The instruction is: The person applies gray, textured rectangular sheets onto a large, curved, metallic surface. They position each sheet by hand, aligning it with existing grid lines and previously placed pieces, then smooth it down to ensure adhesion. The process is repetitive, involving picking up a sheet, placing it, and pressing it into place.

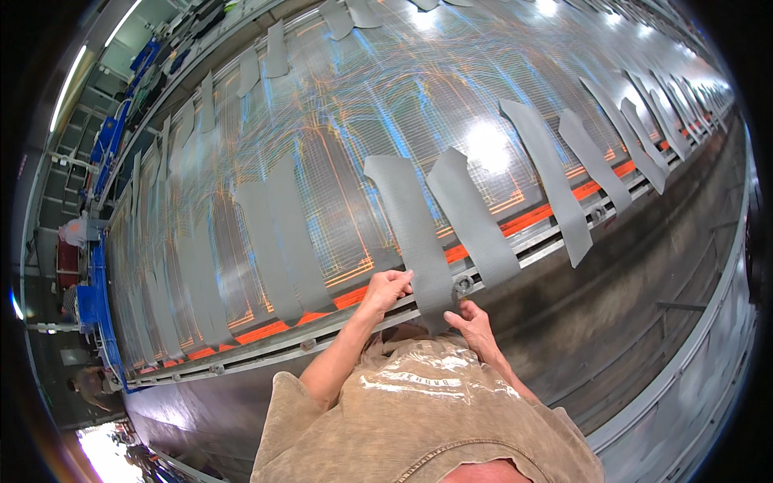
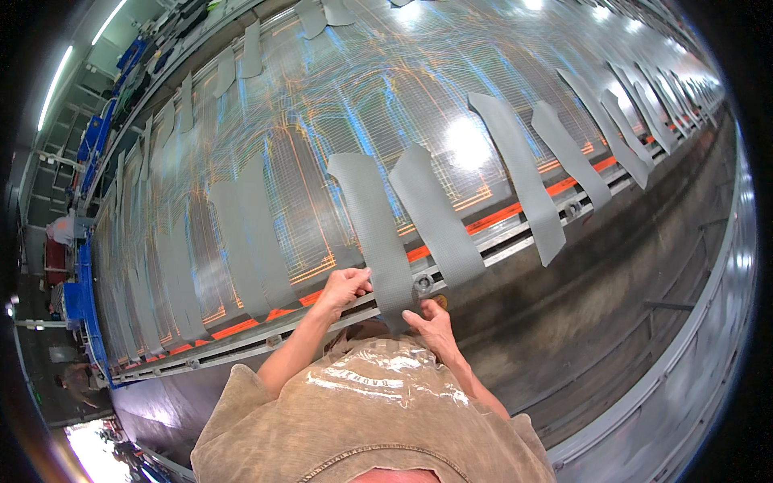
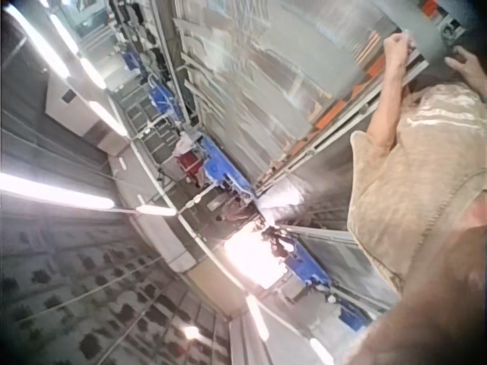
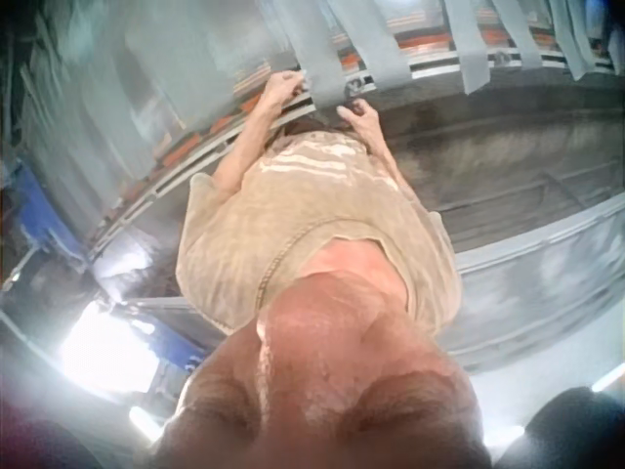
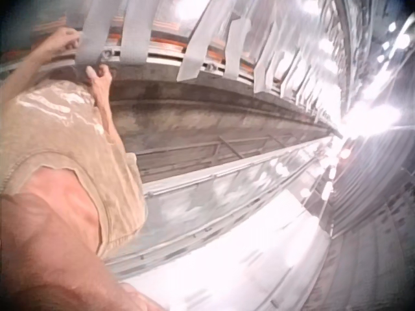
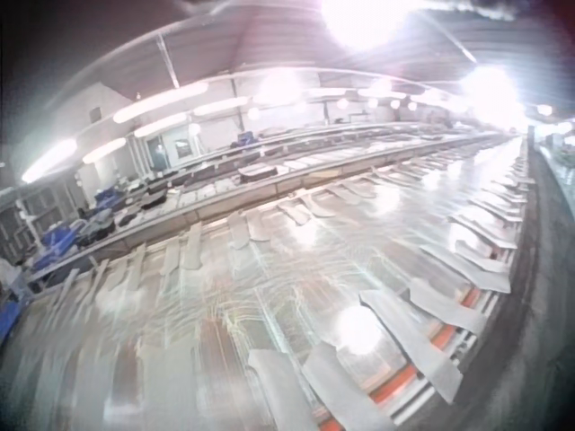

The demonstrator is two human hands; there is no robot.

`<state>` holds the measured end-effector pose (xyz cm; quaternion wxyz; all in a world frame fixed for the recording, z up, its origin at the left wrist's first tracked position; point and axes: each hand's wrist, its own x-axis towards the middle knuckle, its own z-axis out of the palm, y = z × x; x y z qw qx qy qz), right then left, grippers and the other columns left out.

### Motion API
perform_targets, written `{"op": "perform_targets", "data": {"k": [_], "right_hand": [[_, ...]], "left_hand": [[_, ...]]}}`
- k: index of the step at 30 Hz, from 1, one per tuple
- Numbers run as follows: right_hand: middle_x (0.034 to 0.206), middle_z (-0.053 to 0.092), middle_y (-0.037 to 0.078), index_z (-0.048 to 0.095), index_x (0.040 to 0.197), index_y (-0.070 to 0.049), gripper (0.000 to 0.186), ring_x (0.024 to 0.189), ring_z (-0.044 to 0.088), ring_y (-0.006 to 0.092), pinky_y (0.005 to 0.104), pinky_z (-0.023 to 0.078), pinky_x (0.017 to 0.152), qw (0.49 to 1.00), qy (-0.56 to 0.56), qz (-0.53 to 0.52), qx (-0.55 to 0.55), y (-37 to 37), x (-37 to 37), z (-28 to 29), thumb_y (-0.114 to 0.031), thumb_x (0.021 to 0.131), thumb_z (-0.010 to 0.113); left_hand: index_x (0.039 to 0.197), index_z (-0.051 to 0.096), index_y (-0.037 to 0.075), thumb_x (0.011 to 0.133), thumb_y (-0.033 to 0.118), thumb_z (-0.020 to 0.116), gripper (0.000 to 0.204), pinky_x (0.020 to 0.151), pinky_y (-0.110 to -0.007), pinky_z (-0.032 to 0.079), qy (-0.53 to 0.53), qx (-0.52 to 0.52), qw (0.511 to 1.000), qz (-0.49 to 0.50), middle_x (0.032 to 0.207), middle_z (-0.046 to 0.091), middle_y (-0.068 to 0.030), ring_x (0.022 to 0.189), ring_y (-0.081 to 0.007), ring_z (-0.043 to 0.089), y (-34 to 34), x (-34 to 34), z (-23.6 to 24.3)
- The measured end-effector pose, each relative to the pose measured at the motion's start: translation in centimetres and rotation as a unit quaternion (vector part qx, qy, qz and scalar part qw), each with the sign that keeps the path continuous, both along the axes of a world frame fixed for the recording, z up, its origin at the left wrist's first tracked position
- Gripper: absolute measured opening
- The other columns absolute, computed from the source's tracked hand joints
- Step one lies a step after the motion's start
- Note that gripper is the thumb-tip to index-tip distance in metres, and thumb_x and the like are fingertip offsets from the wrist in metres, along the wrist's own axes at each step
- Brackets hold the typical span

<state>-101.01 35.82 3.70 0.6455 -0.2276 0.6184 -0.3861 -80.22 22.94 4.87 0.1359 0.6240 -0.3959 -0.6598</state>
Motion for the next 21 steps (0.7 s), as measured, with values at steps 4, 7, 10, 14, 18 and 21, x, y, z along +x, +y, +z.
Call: {"op": "perform_targets", "data": {"k": [4, 7, 10, 14, 18, 21], "right_hand": [[0.087, 0.067, 0.003, 0.063, 0.108, 0.003, 0.026, 0.077, 0.058, 0.0063, 0.0240, 0.047, 0.070, 0.999, -0.047, -0.004, -0.020, 0.3, -0.4, -1.5, -0.012, 0.088, 0.072], [0.083, 0.067, 0.001, 0.065, 0.103, 0.003, 0.018, 0.074, 0.056, 0.0047, 0.0229, 0.046, 0.067, 0.997, -0.057, -0.004, -0.054, -0.3, -0.4, 1.4, -0.008, 0.089, 0.069], [0.083, 0.067, 0.000, 0.066, 0.100, 0.003, 0.013, 0.073, 0.056, 0.0043, 0.0226, 0.046, 0.066, 0.996, -0.048, 0.011, -0.074, -1.6, -0.7, 5.7, -0.006, 0.090, 0.068], [0.084, 0.066, -0.002, 0.067, 0.099, 0.002, 0.011, 0.073, 0.055, 0.0041, 0.0223, 0.046, 0.066, 0.995, -0.018, 0.029, -0.096, -3.7, -0.2, 10.1, -0.004, 0.090, 0.067], [0.082, 0.066, 0.000, 0.067, 0.098, 0.003, 0.013, 0.073, 0.056, 0.0054, 0.0233, 0.047, 0.067, 0.995, 0.018, 0.040, -0.095, -5.0, 0.9, 12.3, -0.005, 0.088, 0.068], [0.080, 0.066, 0.001, 0.067, 0.095, 0.003, 0.012, 0.071, 0.057, 0.0058, 0.0243, 0.047, 0.065, 0.995, 0.039, 0.042, -0.086, -6.2, 1.4, 14.6, -0.006, 0.087, 0.069]], "left_hand": [[0.100, 0.066, 0.009, 0.094, 0.039, 0.066, 0.031, 0.068, -0.025, 0.045, 0.060, 0.039, 0.997, 0.036, 0.089, 0.070, -0.0018, 0.077, -0.0097, 0.060, -0.5, -0.7, -0.6], [0.108, 0.064, 0.007, 0.096, 0.034, 0.065, 0.029, 0.083, -0.033, 0.051, 0.155, 0.097, 0.972, 0.148, 0.097, 0.069, -0.0027, 0.081, -0.0117, 0.063, -0.8, -1.0, -1.4], [0.115, 0.061, 0.003, 0.098, 0.027, 0.060, 0.029, 0.090, -0.040, 0.054, 0.220, 0.117, 0.948, 0.198, 0.110, 0.068, -0.0097, 0.096, -0.0185, 0.066, -2.9, -1.1, -2.3], [0.118, 0.059, -0.004, 0.101, 0.018, 0.054, 0.028, 0.088, -0.040, 0.058, 0.309, 0.088, 0.918, 0.231, 0.112, 0.068, -0.0153, 0.100, -0.0249, 0.068, -9.3, -1.9, -4.2], [0.118, 0.058, -0.006, 0.100, 0.015, 0.054, 0.027, 0.087, -0.040, 0.058, 0.289, 0.078, 0.919, 0.256, 0.112, 0.068, -0.0170, 0.099, -0.0272, 0.068, -16.0, -1.4, -5.3], [0.115, 0.058, -0.006, 0.099, 0.013, 0.056, 0.025, 0.086, -0.040, 0.059, 0.255, 0.062, 0.935, 0.240, 0.109, 0.068, -0.0162, 0.097, -0.0273, 0.069, -16.8, -1.1, -5.7]]}}
